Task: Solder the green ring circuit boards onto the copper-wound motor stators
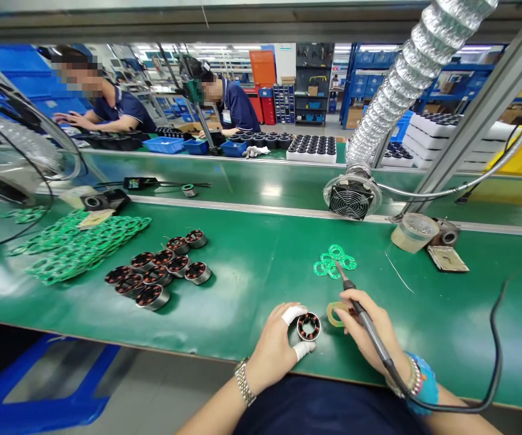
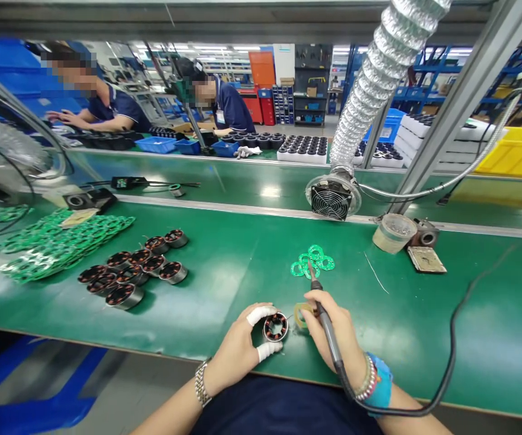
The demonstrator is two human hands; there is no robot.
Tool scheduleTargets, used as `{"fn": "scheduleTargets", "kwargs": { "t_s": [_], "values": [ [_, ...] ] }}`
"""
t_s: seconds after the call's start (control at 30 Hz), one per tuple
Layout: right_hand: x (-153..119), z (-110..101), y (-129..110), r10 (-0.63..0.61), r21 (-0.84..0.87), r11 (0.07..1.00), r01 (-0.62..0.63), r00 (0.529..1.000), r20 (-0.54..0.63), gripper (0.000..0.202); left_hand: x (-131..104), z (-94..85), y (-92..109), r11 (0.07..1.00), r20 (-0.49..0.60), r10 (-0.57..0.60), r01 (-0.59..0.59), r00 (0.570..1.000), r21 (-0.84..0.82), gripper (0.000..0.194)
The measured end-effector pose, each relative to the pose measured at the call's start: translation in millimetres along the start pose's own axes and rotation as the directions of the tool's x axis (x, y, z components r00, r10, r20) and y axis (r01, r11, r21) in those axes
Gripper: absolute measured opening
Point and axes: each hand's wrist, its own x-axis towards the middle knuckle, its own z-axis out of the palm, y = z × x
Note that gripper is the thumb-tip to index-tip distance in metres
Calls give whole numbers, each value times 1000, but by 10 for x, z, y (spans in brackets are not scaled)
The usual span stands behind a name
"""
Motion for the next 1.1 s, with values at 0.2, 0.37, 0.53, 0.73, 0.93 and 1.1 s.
{"fn": "scheduleTargets", "kwargs": {
  "t_s": [0.2, 0.37, 0.53, 0.73, 0.93, 1.1],
  "values": [
    [-13, 21, -146, 127, 410, 875, -258, 939, 320, 37, -47, 96, -15, 999, -110, -13, 18, 994, 50, 60],
    [32, -7, -105, 134, 477, 832, -284, 937, 323, 40, -44, 99, -33, 999, -118, 16, -10, 993, 52, 48],
    [126, 128, -78, 204, 417, 870, -264, 962, 182, 31, -30, 52, -29, 998, -56, 70, -70, 996, 5, 50],
    [151, 224, -171, -80, -107, 987, 117, 951, 299, 35, -42, 57, -16, 999, -14, -33, 33, 999, -5, 53],
    [132, 245, -94, -170, -119, 962, 245, 881, 441, 38, -88, 100, -60, 1000, -47, -6, 7, 999, 5, 47],
    [106, 267, -70, -147, -99, 975, 197, 915, 377, 40, -79, 80, -59, 986, -119, 163, -157, 979, 60, 39]
  ]
}}
